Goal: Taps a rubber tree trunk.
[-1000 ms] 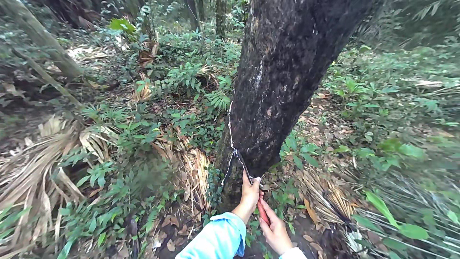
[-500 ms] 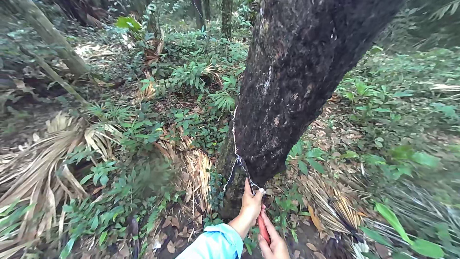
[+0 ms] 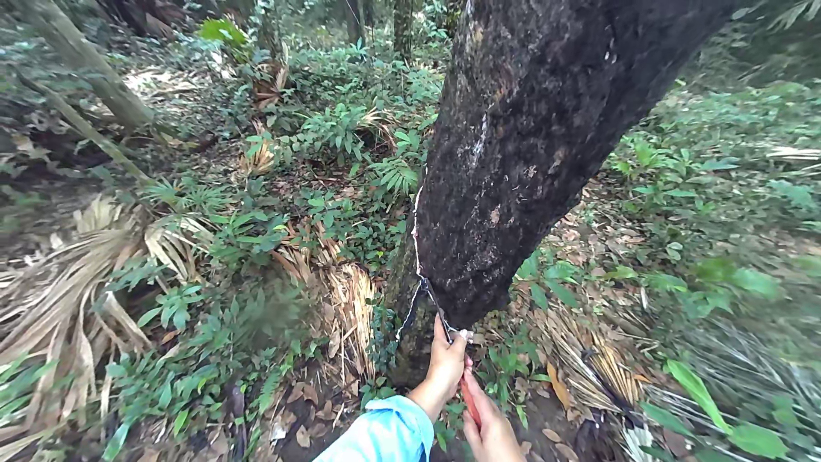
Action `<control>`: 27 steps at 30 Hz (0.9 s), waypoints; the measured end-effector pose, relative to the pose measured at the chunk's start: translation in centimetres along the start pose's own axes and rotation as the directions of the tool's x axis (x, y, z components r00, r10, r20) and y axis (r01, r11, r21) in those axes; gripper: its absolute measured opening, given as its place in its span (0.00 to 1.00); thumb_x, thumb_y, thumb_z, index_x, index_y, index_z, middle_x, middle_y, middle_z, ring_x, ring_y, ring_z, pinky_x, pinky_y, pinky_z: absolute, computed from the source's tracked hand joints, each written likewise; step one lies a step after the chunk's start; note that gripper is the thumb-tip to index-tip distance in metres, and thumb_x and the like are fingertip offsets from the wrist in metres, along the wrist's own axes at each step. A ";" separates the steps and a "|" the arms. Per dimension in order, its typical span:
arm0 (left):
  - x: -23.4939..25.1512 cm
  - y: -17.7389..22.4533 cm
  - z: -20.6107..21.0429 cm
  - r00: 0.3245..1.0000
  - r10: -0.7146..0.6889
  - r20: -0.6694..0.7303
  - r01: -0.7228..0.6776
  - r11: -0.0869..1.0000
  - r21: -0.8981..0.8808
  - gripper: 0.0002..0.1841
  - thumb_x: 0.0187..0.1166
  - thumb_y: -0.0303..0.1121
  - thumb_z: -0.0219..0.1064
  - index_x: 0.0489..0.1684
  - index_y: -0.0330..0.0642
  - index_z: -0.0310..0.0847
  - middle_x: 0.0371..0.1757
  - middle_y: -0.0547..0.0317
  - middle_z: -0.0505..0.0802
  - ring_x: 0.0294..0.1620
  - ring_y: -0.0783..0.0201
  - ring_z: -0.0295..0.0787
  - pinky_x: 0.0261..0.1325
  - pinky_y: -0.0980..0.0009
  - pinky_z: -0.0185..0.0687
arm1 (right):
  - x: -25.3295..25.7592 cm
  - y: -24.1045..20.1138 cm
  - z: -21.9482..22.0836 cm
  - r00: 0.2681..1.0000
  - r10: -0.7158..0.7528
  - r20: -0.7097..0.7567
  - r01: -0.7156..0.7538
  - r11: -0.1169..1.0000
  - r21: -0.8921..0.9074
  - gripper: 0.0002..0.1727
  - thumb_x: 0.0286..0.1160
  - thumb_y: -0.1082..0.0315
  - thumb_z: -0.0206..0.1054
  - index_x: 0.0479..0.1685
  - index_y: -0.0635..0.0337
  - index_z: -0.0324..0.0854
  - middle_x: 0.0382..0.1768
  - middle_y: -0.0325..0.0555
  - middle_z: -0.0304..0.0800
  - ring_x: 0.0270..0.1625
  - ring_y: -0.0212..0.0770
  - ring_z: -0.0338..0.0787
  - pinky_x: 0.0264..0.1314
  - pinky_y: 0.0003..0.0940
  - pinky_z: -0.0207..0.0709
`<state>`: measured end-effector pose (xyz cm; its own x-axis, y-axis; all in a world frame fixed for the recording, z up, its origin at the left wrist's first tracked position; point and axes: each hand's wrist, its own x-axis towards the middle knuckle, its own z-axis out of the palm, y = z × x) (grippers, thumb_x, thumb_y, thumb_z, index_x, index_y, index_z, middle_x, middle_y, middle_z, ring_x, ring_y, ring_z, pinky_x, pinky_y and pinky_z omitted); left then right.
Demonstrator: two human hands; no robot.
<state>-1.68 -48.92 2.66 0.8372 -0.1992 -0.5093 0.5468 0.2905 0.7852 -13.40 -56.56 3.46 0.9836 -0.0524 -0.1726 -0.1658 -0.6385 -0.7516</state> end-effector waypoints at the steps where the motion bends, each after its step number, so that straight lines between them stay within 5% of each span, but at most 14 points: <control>1: 0.0 0.0 0.2 1.000 -0.001 -0.005 0.001 1.000 -0.011 0.40 0.90 0.26 0.56 0.96 0.46 0.30 0.43 0.51 0.91 0.16 0.75 0.72 0.21 0.79 0.71 | 0.0 0.0 -0.3 1.000 -0.014 -0.006 0.014 1.000 0.000 0.37 0.71 0.82 0.63 0.86 0.75 0.61 0.70 0.77 0.82 0.63 0.73 0.90 0.69 0.60 0.80; 9: -1.4 2.5 1.7 0.994 -0.097 -0.052 0.094 0.993 -0.068 0.37 0.92 0.29 0.55 0.95 0.46 0.32 0.41 0.52 0.88 0.17 0.74 0.74 0.21 0.80 0.72 | -0.1 -3.3 -4.6 0.992 0.029 0.123 -0.035 0.998 0.047 0.38 0.73 0.82 0.62 0.88 0.75 0.57 0.75 0.75 0.77 0.66 0.70 0.88 0.73 0.59 0.77; 16: -0.8 3.3 2.7 0.991 -0.109 -0.072 0.099 0.987 -0.128 0.37 0.92 0.29 0.54 0.95 0.46 0.30 0.41 0.51 0.89 0.16 0.74 0.74 0.20 0.80 0.71 | 1.5 -4.4 -6.6 0.963 0.120 0.243 -0.101 0.991 -0.089 0.39 0.78 0.79 0.60 0.92 0.69 0.51 0.75 0.74 0.78 0.67 0.72 0.87 0.74 0.61 0.75; 27: 1.7 -2.6 2.6 0.996 0.080 -0.050 -0.083 0.995 -0.063 0.44 0.89 0.25 0.58 0.95 0.45 0.21 0.46 0.49 0.89 0.18 0.73 0.77 0.23 0.77 0.77 | 2.0 5.6 -1.8 0.989 -0.150 -0.015 0.140 0.951 -0.274 0.35 0.72 0.80 0.63 0.85 0.67 0.68 0.55 0.74 0.89 0.40 0.69 0.95 0.44 0.62 0.89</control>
<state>-1.66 -52.44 0.70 0.8778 -0.1280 -0.4616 0.4745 0.3641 0.8014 -12.24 -61.63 0.00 0.9983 0.0325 -0.0486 -0.0006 -0.8254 -0.5646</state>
